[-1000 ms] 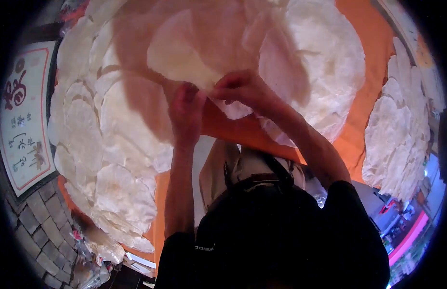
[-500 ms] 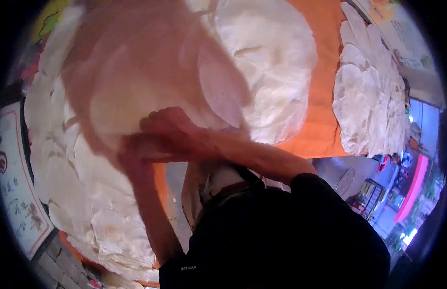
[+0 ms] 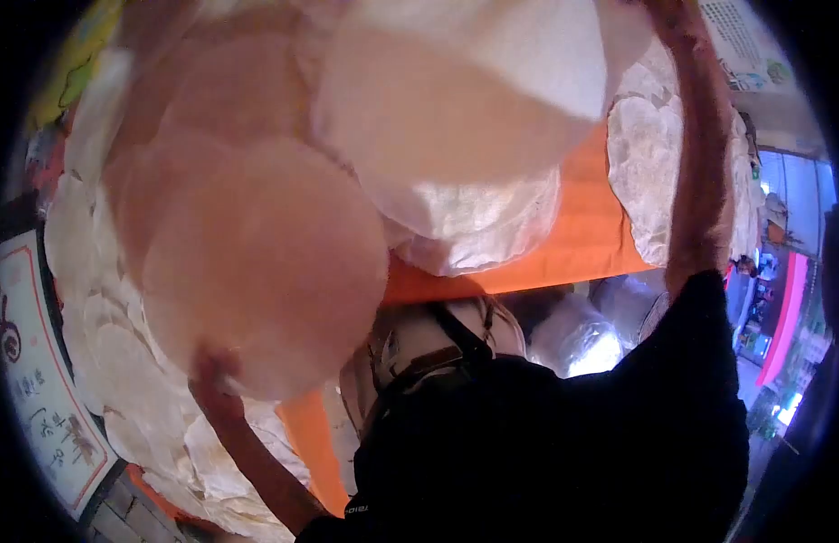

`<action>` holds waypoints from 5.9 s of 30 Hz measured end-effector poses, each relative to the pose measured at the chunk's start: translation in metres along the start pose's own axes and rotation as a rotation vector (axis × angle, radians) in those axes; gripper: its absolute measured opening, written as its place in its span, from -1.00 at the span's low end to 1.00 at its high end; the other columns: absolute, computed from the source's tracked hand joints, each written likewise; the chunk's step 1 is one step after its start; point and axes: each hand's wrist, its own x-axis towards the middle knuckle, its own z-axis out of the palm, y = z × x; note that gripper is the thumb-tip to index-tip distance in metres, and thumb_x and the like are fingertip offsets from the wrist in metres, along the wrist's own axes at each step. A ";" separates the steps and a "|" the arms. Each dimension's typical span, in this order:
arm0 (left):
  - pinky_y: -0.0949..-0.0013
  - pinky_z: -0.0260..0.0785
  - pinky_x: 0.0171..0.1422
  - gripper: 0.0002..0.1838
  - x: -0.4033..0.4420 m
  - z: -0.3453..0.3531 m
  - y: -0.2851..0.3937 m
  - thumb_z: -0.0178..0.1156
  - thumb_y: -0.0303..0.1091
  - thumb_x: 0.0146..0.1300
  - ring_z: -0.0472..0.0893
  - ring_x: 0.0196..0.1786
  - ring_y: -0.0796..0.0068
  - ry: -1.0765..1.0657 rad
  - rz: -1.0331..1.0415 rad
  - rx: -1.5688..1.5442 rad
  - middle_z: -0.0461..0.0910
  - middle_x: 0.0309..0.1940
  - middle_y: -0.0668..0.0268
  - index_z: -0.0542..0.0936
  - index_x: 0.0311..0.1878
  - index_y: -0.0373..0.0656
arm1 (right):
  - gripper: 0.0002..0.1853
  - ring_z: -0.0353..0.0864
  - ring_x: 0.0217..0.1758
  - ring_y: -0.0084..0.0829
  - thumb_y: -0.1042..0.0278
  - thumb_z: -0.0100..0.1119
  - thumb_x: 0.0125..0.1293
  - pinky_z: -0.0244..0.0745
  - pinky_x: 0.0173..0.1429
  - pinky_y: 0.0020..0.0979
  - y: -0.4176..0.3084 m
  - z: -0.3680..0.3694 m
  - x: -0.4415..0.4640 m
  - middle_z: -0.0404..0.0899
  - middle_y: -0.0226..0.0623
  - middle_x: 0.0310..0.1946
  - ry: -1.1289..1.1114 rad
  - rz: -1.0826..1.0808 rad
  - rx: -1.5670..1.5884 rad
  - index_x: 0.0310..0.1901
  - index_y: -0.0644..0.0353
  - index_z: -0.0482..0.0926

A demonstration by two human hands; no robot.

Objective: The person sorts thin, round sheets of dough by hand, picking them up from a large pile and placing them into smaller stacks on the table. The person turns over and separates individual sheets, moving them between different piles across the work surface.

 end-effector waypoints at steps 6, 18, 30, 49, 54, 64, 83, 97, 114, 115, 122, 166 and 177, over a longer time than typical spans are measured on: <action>0.31 0.52 -0.21 -0.49 0.002 0.068 0.077 0.14 -0.30 0.32 0.61 -0.29 0.40 0.182 0.065 0.067 0.62 -0.29 0.25 0.39 0.31 -0.24 | -0.87 0.58 -0.41 -0.36 0.45 0.14 0.27 0.47 -0.35 -0.35 -0.050 -0.017 -0.020 0.58 -0.16 -0.39 0.135 -0.469 -1.021 -0.20 0.31 0.54; 0.31 0.53 -0.06 -0.59 0.108 0.224 0.216 0.15 -0.39 0.26 0.62 -0.17 0.37 -0.256 0.300 0.576 0.61 -0.19 0.21 0.45 0.17 -0.28 | -0.61 0.43 0.17 -0.11 0.27 0.13 0.26 0.43 0.10 -0.13 0.110 0.195 -0.252 0.47 -0.14 0.11 -0.303 -0.108 -0.783 0.13 0.10 0.47; 0.31 0.52 -0.04 -0.52 0.153 0.333 0.012 0.28 -0.38 0.13 0.63 -0.13 0.35 -0.167 0.193 0.542 0.60 -0.19 0.22 0.49 0.12 -0.34 | -0.52 0.33 0.29 0.01 0.22 0.29 0.11 0.27 0.21 0.00 0.075 0.201 -0.267 0.39 -0.06 0.21 -0.077 0.152 -0.569 0.08 0.16 0.50; 0.46 0.39 -0.38 -0.77 0.179 0.326 0.102 0.20 -0.19 0.30 0.49 -0.50 0.56 -0.448 0.094 0.708 0.52 -0.56 0.46 0.66 -0.31 -0.15 | -0.55 0.48 0.11 0.04 0.39 0.42 0.00 0.48 0.14 -0.10 0.031 0.204 -0.251 0.47 -0.02 0.09 0.075 0.267 -0.511 0.00 0.17 0.58; 0.41 0.49 -0.24 -0.70 0.180 0.269 0.209 0.29 -0.23 0.26 0.61 -0.25 0.46 -0.180 0.240 0.323 0.63 -0.19 0.28 0.63 -0.07 -0.27 | -0.57 0.55 0.05 -0.09 0.42 0.42 0.04 0.51 0.09 -0.21 0.027 0.205 -0.255 0.54 -0.06 -0.02 0.137 0.335 -0.388 0.00 0.17 0.59; 0.36 0.51 -0.16 -0.72 0.225 0.343 0.259 0.26 -0.31 0.26 0.59 -0.18 0.47 -0.491 0.279 0.352 0.58 -0.14 0.27 0.58 -0.05 -0.26 | -0.42 0.63 -0.07 -0.24 -0.10 0.02 0.40 0.50 0.11 -0.29 0.024 0.192 -0.170 0.62 -0.14 -0.09 0.222 0.820 1.107 0.22 0.23 0.43; 0.31 0.51 -0.05 -0.58 0.145 0.232 -0.004 0.28 -0.38 0.16 0.64 -0.19 0.32 -0.237 0.314 0.936 0.62 -0.19 0.15 0.49 0.08 -0.31 | -0.61 0.59 -0.37 -0.52 0.33 0.33 0.17 0.51 -0.31 -0.47 0.091 0.180 -0.222 0.62 -0.24 -0.41 0.648 0.735 0.581 -0.03 0.40 0.55; 0.49 0.38 -0.41 -0.82 0.122 0.261 -0.012 0.15 -0.50 0.20 0.53 -0.45 0.54 -0.389 -0.246 0.324 0.57 -0.36 0.35 0.53 -0.11 -0.21 | -0.63 0.57 -0.48 -0.47 0.10 0.34 0.23 0.47 -0.39 -0.53 0.060 0.225 -0.288 0.58 -0.30 -0.46 0.771 1.199 1.227 -0.16 0.22 0.50; 0.22 0.47 -0.23 -0.60 0.322 0.344 0.032 0.29 -0.07 0.11 0.62 -0.34 0.24 -0.219 0.188 0.719 0.62 -0.43 0.23 0.56 -0.23 -0.27 | -0.68 0.28 -0.64 -0.68 0.04 0.20 0.30 0.16 -0.58 -0.56 0.108 0.185 -0.335 0.36 -0.54 -0.64 0.825 1.170 0.546 -0.36 0.17 0.54; 0.21 0.47 -0.23 -0.58 0.324 0.357 0.035 0.29 -0.04 0.11 0.61 -0.35 0.23 -0.250 0.061 0.608 0.60 -0.46 0.25 0.56 -0.24 -0.27 | -0.65 0.28 -0.67 -0.67 0.01 0.18 0.31 0.16 -0.60 -0.55 0.108 0.185 -0.333 0.34 -0.53 -0.67 0.888 1.176 0.568 -0.42 0.14 0.51; 0.28 0.44 -0.33 -0.62 0.346 0.411 0.084 0.25 -0.07 0.18 0.59 -0.36 0.38 -0.282 0.537 1.025 0.61 -0.46 0.25 0.60 -0.31 -0.29 | -0.59 0.19 -0.74 -0.66 -0.08 0.12 0.35 0.04 -0.69 -0.54 0.099 0.189 -0.324 0.26 -0.56 -0.72 0.948 1.114 0.403 -0.49 0.06 0.41; 0.40 0.37 -0.33 -0.90 0.339 0.546 0.261 0.18 -0.41 0.22 0.48 -0.44 0.43 -0.738 0.782 0.539 0.48 -0.54 0.35 0.55 -0.38 -0.20 | -0.65 0.23 -0.50 -0.71 0.07 0.16 0.36 0.12 -0.45 -0.56 0.106 0.201 -0.328 0.40 -0.58 -0.52 0.973 1.121 0.364 -0.19 0.27 0.56; 0.29 0.43 0.02 -0.83 0.174 0.496 0.240 0.15 -0.35 0.26 0.60 -0.16 0.32 -0.843 0.732 0.209 0.61 -0.34 0.18 0.55 -0.24 -0.28 | -0.63 0.35 -0.46 -0.69 0.12 0.17 0.36 0.21 -0.41 -0.57 0.110 0.202 -0.333 0.54 -0.51 -0.40 0.985 1.090 0.427 -0.05 0.30 0.58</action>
